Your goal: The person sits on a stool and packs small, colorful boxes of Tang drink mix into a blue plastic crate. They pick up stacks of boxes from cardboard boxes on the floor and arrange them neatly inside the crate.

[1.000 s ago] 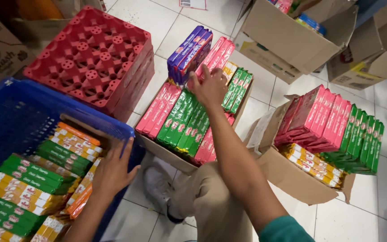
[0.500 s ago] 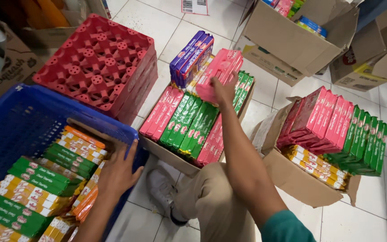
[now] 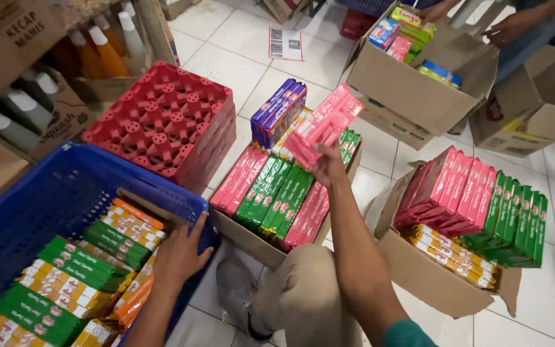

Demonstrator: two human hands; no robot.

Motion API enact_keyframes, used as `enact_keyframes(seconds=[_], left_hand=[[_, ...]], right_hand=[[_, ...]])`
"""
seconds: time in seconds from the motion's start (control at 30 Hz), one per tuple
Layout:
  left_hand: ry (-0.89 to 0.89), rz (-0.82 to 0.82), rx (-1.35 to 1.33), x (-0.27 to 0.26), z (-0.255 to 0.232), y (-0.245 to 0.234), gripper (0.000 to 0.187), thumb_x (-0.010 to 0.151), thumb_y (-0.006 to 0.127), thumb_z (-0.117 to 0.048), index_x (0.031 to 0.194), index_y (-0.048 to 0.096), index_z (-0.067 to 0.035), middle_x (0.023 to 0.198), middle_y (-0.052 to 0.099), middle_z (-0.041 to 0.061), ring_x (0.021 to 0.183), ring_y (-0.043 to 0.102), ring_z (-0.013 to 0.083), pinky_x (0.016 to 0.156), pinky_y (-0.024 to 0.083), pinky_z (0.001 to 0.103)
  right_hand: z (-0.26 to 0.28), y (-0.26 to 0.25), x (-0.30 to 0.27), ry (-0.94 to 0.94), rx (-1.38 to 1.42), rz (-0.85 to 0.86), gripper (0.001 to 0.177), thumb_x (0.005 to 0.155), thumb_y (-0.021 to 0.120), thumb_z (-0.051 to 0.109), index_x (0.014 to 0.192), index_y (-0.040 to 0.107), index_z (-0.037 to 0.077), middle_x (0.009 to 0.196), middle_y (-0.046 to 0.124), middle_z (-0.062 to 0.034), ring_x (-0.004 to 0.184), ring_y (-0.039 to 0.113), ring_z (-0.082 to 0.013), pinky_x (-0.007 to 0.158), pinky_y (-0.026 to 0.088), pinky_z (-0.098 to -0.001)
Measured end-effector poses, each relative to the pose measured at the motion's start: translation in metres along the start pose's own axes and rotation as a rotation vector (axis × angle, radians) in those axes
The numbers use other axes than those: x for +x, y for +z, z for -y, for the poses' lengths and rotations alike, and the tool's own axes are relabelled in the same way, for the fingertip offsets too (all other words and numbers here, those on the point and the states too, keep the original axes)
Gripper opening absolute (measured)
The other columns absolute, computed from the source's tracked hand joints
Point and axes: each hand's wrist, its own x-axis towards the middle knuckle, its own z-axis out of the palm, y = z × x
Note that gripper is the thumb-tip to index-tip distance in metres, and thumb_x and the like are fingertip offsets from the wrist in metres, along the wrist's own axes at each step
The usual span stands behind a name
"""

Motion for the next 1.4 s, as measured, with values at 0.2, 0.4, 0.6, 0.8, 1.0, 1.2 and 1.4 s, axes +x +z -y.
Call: enact_keyframes(seconds=[0.2,0.4,0.6,0.8,1.0,1.2,1.4], left_hand=[[-0.007,0.02,0.005,-0.002,-0.001,-0.006,0.099,0.081,0.068,-0.058,0.166,0.023,-0.033,0.123,0.067,0.011,0.106,0.071,0.0343,0.079,0.061,0.048],[-0.011,-0.002,0.022,-0.003,-0.001,-0.002,0.097,0.081,0.067,-0.059,0.165,0.025,-0.035,0.118,0.068,0.01,0.105,0.071,0.0332,0.078,0.062,0.048],[0.034,-0.167,-0.055,0.0,0.007,0.016,0.095,0.076,0.074,-0.057,0.16,0.039,-0.031,0.117,0.065,0.013,0.105,0.069,0.0365,0.074,0.062,0.05],[-0.082,-0.238,-0.654,0.02,0.041,0.059,0.054,0.087,0.074,-0.053,0.131,0.068,-0.022,0.122,0.061,0.01,0.112,0.068,0.036,0.09,0.059,0.043],[-0.251,-0.211,-1.954,0.009,0.034,-0.046,0.067,0.096,0.062,-0.055,0.152,0.043,-0.023,0.118,0.065,0.005,0.101,0.071,0.0191,0.083,0.063,0.035],[-0.429,-0.349,-2.054,-0.008,0.071,-0.038,0.063,0.082,0.079,-0.012,0.141,0.055,-0.013,0.121,0.068,0.012,0.109,0.071,0.0308,0.095,0.058,0.051],[-0.466,-0.363,-1.575,-0.033,0.147,-0.023,0.106,0.073,0.092,-0.029,0.156,0.032,-0.004,0.14,0.05,0.033,0.131,0.052,0.0516,0.106,0.044,0.063]], right_hand=[[-0.03,-0.075,0.059,0.125,0.304,0.058,0.045,0.071,0.074,0.018,0.114,0.068,0.009,0.108,0.072,-0.0165,0.098,0.071,-0.0373,0.082,0.062,-0.0551],[-0.015,-0.058,0.025,0.022,0.227,0.052,0.063,0.081,0.074,0.046,0.133,0.063,0.012,0.12,0.071,-0.0136,0.11,0.069,-0.0325,0.102,0.055,-0.049],[-0.02,-0.027,0.02,0.117,0.131,0.188,0.059,0.082,0.075,0.035,0.134,0.064,0.009,0.119,0.073,-0.0171,0.104,0.074,-0.0331,0.095,0.06,-0.0524],[0.016,0.128,-0.123,-0.117,-0.322,0.471,0.086,0.069,0.082,0.004,0.144,0.041,0.011,0.117,0.06,-0.0062,0.109,0.063,-0.0229,0.093,0.055,-0.0399],[-0.126,0.131,-0.099,-0.01,-0.5,0.669,0.082,0.064,0.086,0.008,0.136,0.049,0.017,0.121,0.063,-0.0113,0.113,0.061,-0.0274,0.097,0.055,-0.0443],[-0.145,0.167,-0.133,-0.134,-0.75,0.982,0.075,0.089,0.083,0.025,0.152,0.045,0.012,0.136,0.059,-0.0255,0.128,0.057,-0.0418,0.109,0.047,-0.058],[-0.131,0.172,-0.112,-0.118,-1.258,0.84,0.065,0.098,0.075,0.04,0.152,0.046,0.018,0.127,0.061,-0.0308,0.121,0.059,-0.0572,0.098,0.054,-0.0599]])
